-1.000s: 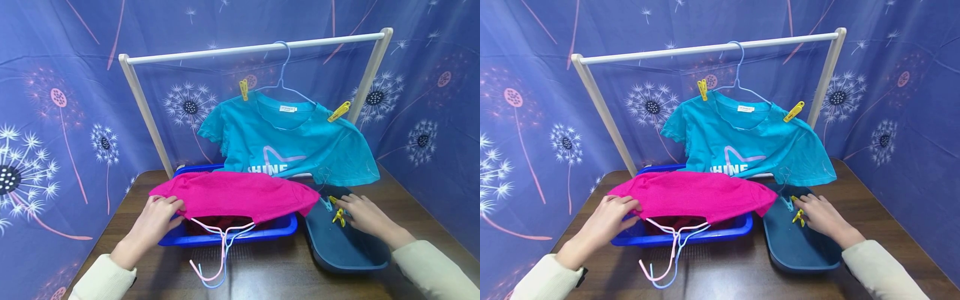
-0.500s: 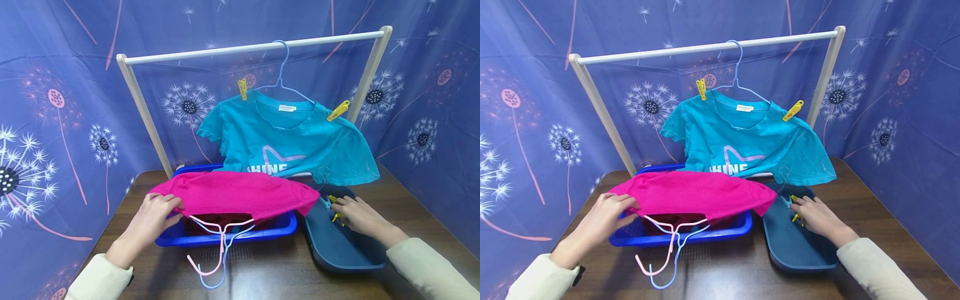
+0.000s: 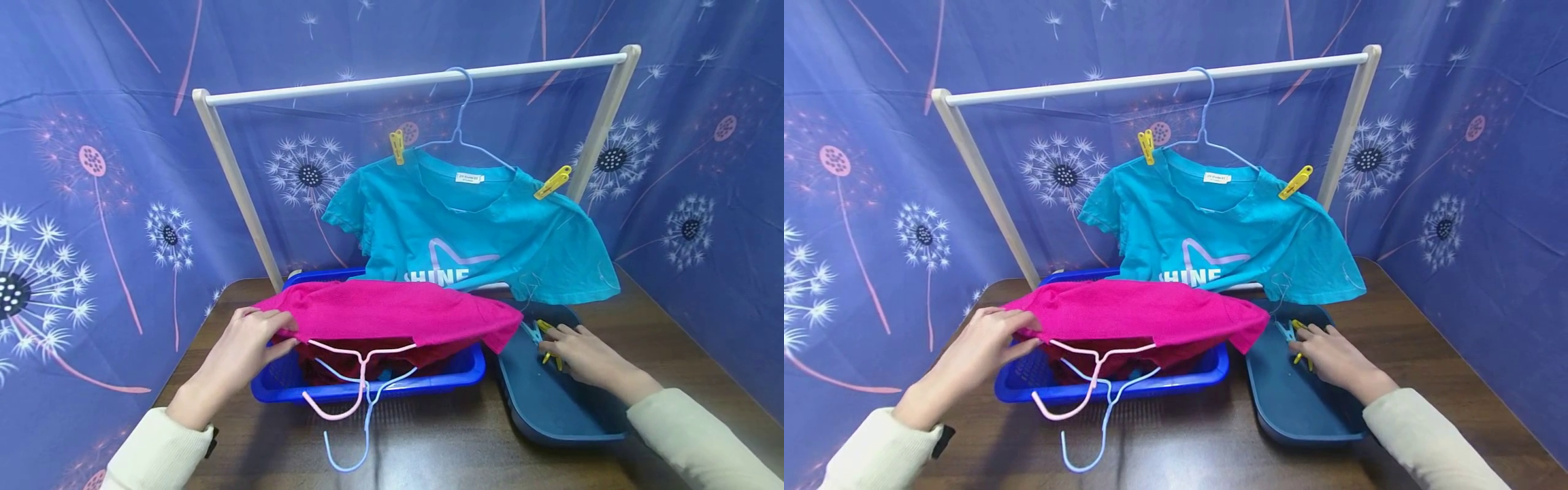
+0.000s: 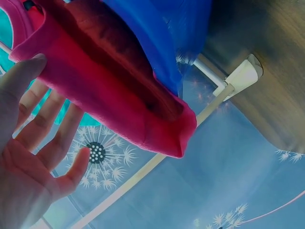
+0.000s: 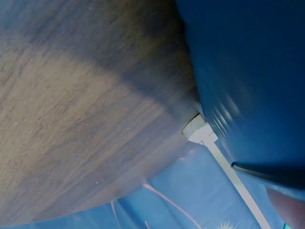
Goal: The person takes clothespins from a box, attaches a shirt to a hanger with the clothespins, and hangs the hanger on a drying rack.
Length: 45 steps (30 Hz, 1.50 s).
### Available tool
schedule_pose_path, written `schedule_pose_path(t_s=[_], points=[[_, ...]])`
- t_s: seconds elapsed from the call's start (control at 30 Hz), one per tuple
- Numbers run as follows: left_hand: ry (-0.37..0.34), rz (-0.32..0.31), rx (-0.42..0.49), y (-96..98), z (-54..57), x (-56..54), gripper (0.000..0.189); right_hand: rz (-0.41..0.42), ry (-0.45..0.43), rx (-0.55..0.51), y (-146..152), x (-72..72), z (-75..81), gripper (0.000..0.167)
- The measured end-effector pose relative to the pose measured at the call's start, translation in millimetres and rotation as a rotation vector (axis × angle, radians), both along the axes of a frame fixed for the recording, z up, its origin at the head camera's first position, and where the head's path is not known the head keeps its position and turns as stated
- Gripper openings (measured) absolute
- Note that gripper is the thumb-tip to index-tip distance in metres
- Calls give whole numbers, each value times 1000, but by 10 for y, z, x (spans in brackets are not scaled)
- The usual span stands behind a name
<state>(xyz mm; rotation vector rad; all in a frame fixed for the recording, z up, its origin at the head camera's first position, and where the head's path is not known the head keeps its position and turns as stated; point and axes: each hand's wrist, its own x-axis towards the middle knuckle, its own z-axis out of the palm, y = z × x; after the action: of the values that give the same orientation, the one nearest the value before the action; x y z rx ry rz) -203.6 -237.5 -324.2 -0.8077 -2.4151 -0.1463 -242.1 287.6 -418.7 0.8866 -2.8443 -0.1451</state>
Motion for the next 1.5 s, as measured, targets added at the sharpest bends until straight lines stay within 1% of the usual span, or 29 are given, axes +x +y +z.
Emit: schedule_pose_path(t_s=[0.1,0.2,0.27,0.43,0.53,0.7,0.83,0.97,1.1,1.23,1.5], points=[[15,-22,19,-4,21,-18,24,6,5,13,-3,-5,-11,41],[14,-53,39,-10,39,-36,22,17,11,28,3,-20,-37,38],[11,-60,51,-14,49,-46,22,24,16,35,9,-28,-54,37],[-28,-40,84,-23,71,-60,21,40,28,45,22,-36,-78,38],[-40,-31,100,-28,81,-74,20,49,38,46,27,-40,-77,37],[-15,-31,109,-28,110,-104,19,79,68,57,21,-52,-67,35],[6,-28,113,-20,138,-121,17,108,105,56,14,-52,-57,38],[21,-21,122,-11,160,-128,16,107,127,41,12,-41,-42,42],[29,-13,134,-4,166,-141,15,89,123,22,4,-43,-36,41],[34,4,140,-2,167,-154,14,66,101,9,-10,-39,-26,39],[26,15,138,-3,170,-158,14,35,14,-34,-15,-28,13,40]])
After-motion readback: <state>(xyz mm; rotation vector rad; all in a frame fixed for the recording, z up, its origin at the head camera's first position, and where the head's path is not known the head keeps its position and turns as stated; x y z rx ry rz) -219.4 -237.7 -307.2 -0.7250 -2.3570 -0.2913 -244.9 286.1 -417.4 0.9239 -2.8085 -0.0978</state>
